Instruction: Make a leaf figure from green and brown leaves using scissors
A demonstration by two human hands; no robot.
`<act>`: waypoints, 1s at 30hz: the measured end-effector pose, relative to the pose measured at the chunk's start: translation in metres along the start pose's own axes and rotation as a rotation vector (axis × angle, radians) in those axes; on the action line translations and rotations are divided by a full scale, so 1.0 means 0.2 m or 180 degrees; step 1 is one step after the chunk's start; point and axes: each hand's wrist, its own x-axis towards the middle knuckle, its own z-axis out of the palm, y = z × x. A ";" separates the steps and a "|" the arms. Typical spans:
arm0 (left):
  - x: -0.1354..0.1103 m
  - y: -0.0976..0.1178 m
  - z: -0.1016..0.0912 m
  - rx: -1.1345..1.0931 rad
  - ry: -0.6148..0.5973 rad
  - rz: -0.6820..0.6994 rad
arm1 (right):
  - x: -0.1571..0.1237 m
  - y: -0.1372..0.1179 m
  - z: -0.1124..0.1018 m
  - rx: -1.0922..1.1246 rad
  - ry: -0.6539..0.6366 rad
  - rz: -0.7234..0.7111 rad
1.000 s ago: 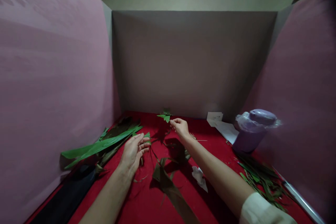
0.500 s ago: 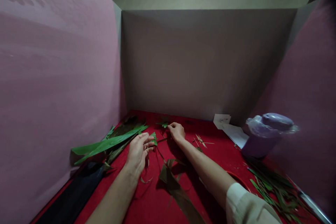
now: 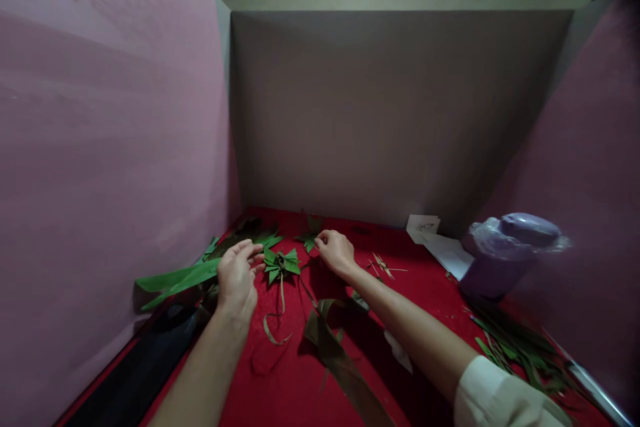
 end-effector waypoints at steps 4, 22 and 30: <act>0.01 0.00 0.00 0.0063 0.0064 0.0016 | -0.07 -0.08 -0.01 0.0167 -0.0321 -0.0289; 0.02 -0.02 0.00 0.0221 0.0046 0.0061 | -0.07 -0.18 0.15 0.1555 -0.0925 0.0275; -0.01 -0.02 0.01 0.0233 -0.0082 0.0715 | -0.14 -0.20 0.01 0.2664 -0.0374 -0.0176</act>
